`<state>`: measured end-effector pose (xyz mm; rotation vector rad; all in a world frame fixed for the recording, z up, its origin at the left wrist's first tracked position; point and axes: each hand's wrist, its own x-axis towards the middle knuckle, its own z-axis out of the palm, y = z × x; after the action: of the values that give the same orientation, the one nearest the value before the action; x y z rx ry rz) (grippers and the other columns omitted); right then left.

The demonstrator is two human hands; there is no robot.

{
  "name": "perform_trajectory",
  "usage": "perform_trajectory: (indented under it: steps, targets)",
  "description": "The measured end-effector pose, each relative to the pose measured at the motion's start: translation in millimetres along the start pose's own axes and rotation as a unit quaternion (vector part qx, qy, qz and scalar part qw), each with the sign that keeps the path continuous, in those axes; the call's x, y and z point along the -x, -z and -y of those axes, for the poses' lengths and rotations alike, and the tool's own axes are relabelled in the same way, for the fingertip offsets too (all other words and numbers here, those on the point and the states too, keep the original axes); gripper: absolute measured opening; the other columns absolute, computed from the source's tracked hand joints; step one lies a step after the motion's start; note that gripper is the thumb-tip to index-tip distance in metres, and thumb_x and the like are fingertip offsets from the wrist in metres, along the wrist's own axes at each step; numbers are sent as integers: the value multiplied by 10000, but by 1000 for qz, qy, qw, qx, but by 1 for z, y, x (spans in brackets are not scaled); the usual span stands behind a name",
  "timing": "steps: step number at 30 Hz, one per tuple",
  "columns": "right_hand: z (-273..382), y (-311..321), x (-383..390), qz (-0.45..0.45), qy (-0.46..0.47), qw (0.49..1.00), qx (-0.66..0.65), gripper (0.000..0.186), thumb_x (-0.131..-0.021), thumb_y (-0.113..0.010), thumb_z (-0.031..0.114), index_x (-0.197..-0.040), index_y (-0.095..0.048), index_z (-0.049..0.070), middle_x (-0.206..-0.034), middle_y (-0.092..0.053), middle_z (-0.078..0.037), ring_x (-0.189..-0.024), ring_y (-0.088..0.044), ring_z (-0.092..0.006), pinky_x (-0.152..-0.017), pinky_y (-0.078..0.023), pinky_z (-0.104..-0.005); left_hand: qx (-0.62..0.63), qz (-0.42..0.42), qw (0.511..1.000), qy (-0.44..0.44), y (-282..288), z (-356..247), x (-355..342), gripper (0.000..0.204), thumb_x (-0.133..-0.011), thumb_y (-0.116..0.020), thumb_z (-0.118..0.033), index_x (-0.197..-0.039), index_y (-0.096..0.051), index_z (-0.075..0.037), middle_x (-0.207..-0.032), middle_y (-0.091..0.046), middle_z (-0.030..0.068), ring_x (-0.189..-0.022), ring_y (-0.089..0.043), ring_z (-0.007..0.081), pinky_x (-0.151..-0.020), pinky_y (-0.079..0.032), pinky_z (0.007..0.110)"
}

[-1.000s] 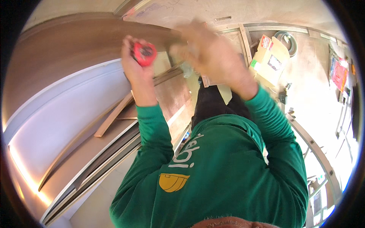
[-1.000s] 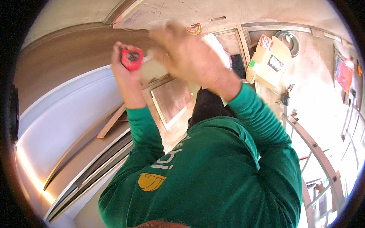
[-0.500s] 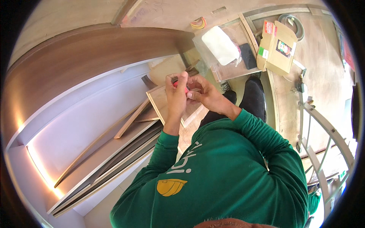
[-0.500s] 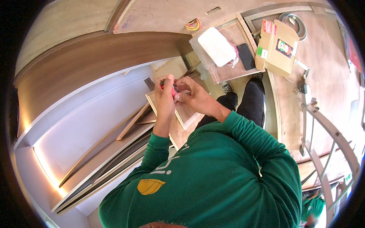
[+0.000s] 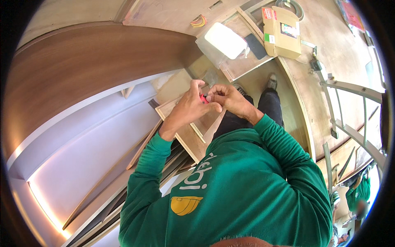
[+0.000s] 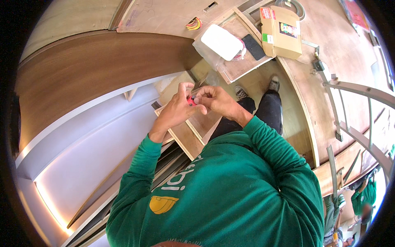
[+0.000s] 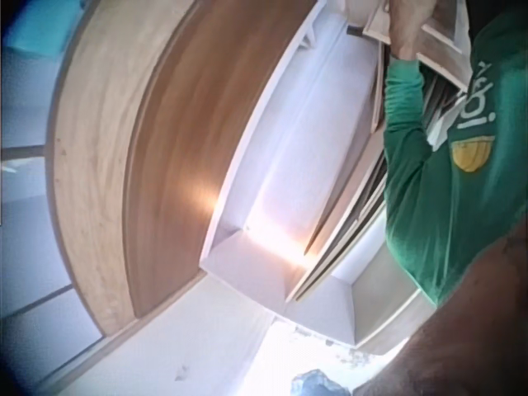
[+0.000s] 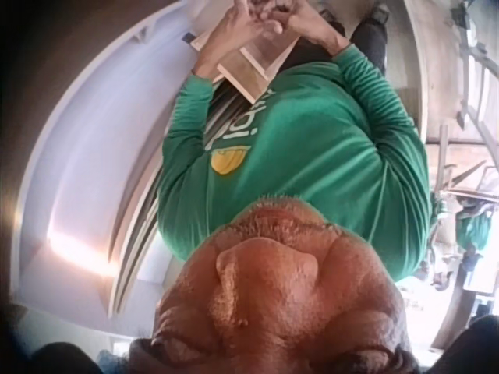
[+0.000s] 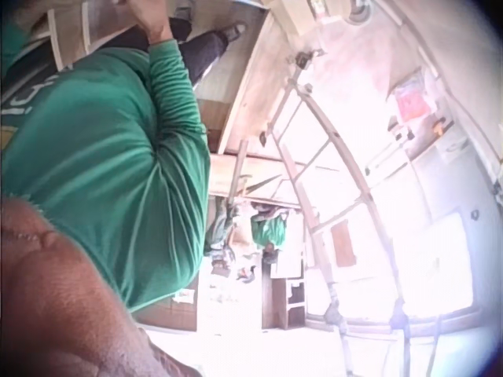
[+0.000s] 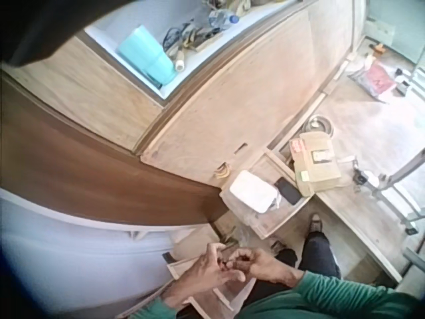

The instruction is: The person measures a curved wooden cabinet structure using a tape measure and marks it with a pencil. They then use a hammer to drive a small wooden block into the cabinet frame.

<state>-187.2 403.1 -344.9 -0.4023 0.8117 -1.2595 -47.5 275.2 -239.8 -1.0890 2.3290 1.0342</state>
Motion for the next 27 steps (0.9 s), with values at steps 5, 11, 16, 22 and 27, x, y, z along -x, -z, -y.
perform_trajectory:
  steps: [5,11,16,22,27]
  targets:
    - [34,15,7,-79,88,970,-211,141,-1059,-671,176,-1093,-688,41,-913,-635,-3,-726,-588,-80,-691,-530,-273,-67,18,994,80,67,-18,14,651,-901,-811,-573,-1266,-605,-75,-1002,-709,202,-927,-705,382,-811,-557,474]
    - [102,0,-19,2,112,993,-36,299,-1071,-676,307,-1211,-681,43,-920,-593,9,-744,-575,-82,-694,-524,-271,-459,-223,860,-13,207,-44,46,198,-996,-709,-336,-1034,-757,-148,-990,-700,105,-931,-683,347,-796,-552,456]
    - [22,36,-16,-24,56,998,21,351,-1061,-674,335,-1206,-684,15,-865,-578,12,-731,-549,-94,-658,-467,-269,-684,-266,664,143,308,-116,45,250,-1057,-614,-393,-1074,-759,-190,-1090,-725,88,-1018,-718,387,-847,-584,553]
    - [-133,97,36,-114,-107,988,-7,294,-1034,-684,296,-1131,-685,18,-859,-589,-1,-678,-547,-108,-598,-470,-284,-742,-203,576,276,335,-141,-3,408,-1071,-578,-464,-1185,-764,-120,-1251,-749,170,-1184,-705,426,-942,-586,557]
    - [-207,120,74,-159,-169,973,-15,306,-998,-750,310,-1082,-662,29,-843,-586,-4,-675,-548,-117,-568,-474,-302,-739,-167,566,324,332,-146,-41,487,-1057,-581,-483,-1252,-754,-72,-1303,-739,208,-1226,-696,433,-989,-576,541]
